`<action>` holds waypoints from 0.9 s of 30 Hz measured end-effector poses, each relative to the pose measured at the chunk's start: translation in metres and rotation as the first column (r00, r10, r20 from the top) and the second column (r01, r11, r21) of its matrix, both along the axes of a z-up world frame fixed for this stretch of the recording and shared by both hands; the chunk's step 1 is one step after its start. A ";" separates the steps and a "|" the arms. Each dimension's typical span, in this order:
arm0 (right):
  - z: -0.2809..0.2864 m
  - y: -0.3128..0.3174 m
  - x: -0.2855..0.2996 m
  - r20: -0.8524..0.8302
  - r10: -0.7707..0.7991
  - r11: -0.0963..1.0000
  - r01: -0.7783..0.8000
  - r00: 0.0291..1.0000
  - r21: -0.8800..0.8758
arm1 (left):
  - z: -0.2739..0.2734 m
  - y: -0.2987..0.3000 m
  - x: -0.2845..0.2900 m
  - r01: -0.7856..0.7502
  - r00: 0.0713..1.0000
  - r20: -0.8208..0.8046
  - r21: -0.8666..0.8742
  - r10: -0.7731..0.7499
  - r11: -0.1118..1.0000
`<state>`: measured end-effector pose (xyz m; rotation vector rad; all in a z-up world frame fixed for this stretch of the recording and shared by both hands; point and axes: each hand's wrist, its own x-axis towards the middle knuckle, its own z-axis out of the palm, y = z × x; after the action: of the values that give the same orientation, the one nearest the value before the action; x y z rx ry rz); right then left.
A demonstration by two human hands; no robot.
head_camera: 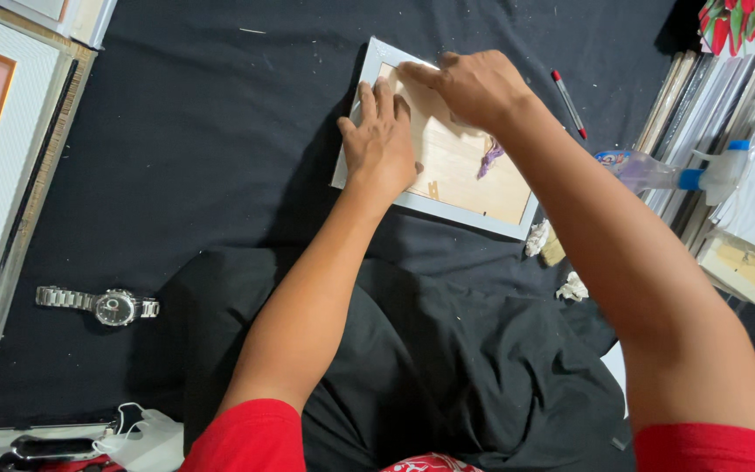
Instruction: The person assembles and cleans photo frames by inserting a photo placeholder and a wooden backing board into a frame, then using a utility knife to secure the backing. They use a brush to clean the frame and spray glass cleaner onto the glass before wiping it with a cloth.
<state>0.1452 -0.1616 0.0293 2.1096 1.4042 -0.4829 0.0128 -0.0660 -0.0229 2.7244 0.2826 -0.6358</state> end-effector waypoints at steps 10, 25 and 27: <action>0.008 -0.061 0.011 -0.010 -0.055 0.990 0.053 0.998 -0.132 | 0.001 0.003 -0.003 -0.002 0.999 0.042 -0.013 0.003 1.000; 0.029 -0.156 0.014 0.034 -0.261 0.920 0.259 0.965 -0.294 | 0.004 0.005 -0.003 0.020 1.000 0.014 0.000 -0.020 1.000; 0.030 -0.166 0.014 0.043 -0.292 0.910 0.292 0.955 -0.294 | 0.003 0.005 -0.003 0.024 0.999 0.023 -0.001 -0.024 1.000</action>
<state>0.1595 -0.3280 0.0590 2.0714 0.9453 -0.7635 0.0100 -0.0612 -0.0200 2.7358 0.2449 -0.6102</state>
